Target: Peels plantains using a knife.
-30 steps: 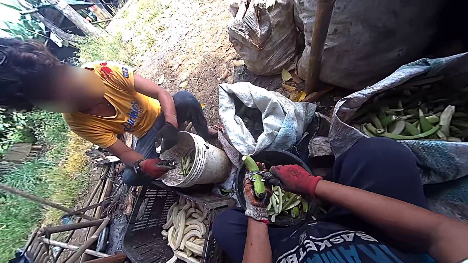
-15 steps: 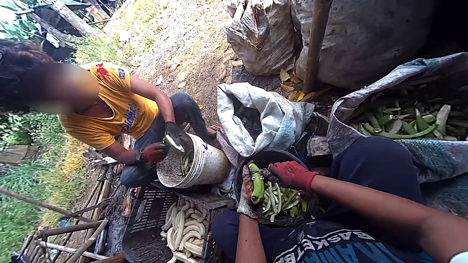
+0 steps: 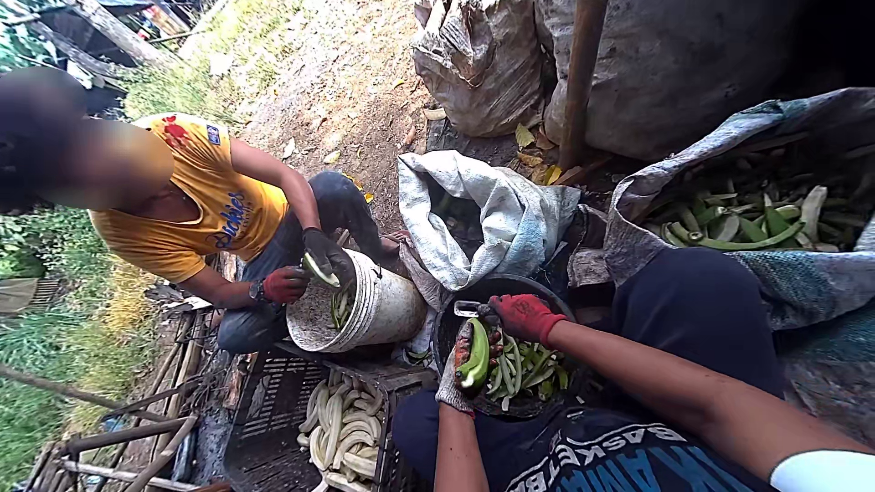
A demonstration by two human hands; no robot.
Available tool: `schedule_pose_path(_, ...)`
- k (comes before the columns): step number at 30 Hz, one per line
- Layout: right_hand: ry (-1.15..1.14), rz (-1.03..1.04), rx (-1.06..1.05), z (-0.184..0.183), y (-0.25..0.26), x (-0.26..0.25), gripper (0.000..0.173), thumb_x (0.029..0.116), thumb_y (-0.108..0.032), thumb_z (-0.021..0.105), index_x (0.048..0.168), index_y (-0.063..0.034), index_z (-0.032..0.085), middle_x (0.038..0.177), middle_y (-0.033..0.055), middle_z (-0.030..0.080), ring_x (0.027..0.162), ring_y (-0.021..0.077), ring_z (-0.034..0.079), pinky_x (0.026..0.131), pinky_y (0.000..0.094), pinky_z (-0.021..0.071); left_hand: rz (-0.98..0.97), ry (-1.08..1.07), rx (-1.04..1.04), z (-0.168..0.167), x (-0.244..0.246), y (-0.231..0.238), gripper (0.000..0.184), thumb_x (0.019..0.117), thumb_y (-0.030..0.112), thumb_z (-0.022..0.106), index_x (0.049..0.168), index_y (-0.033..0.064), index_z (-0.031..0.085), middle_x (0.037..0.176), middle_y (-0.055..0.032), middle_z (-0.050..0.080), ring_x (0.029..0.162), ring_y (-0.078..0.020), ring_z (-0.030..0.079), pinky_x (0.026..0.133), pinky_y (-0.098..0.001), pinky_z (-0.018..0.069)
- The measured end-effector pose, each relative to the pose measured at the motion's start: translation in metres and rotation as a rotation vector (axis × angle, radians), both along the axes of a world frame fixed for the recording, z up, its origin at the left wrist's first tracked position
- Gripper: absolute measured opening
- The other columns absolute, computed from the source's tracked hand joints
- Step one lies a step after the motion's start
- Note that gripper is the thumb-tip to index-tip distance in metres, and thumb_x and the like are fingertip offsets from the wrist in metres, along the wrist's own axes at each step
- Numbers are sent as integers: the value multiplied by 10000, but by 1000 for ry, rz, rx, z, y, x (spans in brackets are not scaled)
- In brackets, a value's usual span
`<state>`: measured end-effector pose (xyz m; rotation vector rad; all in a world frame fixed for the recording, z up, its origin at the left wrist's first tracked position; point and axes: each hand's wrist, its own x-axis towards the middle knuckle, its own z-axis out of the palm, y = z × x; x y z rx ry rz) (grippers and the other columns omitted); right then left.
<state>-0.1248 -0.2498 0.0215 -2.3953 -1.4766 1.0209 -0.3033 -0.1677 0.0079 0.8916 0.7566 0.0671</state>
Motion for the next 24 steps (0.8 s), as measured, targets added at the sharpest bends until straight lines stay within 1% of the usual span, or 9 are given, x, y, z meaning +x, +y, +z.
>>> schedule_pose_path(2,-16,-104,-26,0,-1,23,411,1042,-231,541,1358,30,547,1253,293,640,1174,480,632,926,655,493,-63,16,-93,-6,-4,-12,456,1123,376,280,1548,233,362,1181,-158,703,890,-254,737,639,-316,607)
schedule_pose_path(6,62,54,14,18,-23,25,357,1049,-250,534,1308,-9,581,1169,273,672,1113,464,656,907,646,492,102,196,113,-19,-5,-9,469,1135,353,244,1519,94,317,1197,-173,674,888,-250,720,688,-364,602)
schedule_pose_path(8,135,248,-72,26,-34,6,350,1057,-269,544,1291,-17,605,1157,269,682,1119,469,653,916,671,480,156,244,262,-13,-3,1,486,1134,296,301,1537,25,329,1259,-211,645,978,-254,708,815,-392,606)
schedule_pose_path(12,88,272,-251,28,-46,-4,392,1047,-311,579,1241,24,639,1184,305,669,1155,504,628,918,709,458,224,326,437,10,5,8,458,1129,239,351,1532,22,362,1267,-215,634,981,-224,700,826,-369,597)
schedule_pose_path(14,151,204,-198,26,-53,-3,384,1057,-290,554,1276,20,610,1198,297,667,1169,490,630,941,689,465,283,319,511,-5,1,11,464,1130,263,347,1523,16,369,1334,-213,598,1099,-222,667,908,-367,578)
schedule_pose_path(16,266,160,-94,25,-61,-13,339,1070,-262,526,1273,-1,600,1167,272,673,1137,460,643,934,661,470,328,310,599,-13,0,11,498,1126,235,352,1559,-9,318,1494,-227,482,1302,-228,545,1086,-354,447)
schedule_pose_path(17,331,140,-44,22,-65,-19,335,1076,-261,522,1276,-6,607,1148,262,681,1113,448,653,938,655,473,377,285,600,-15,3,9,498,1122,223,363,1558,-13,313,1504,-234,465,1312,-244,535,1091,-366,444)
schedule_pose_path(20,464,122,63,18,-74,-36,327,1083,-264,505,1241,2,611,1069,250,679,1026,427,664,904,636,482,547,156,383,-7,15,5,482,1134,222,313,1590,94,225,1445,-243,494,1115,-346,656,849,-498,599)
schedule_pose_path(24,384,107,12,21,-76,-47,339,1078,-247,495,1312,-11,566,1147,268,670,1101,450,656,917,637,488,617,44,236,-4,15,-2,472,1134,296,315,1589,215,224,1349,-185,573,949,-309,697,742,-454,603)
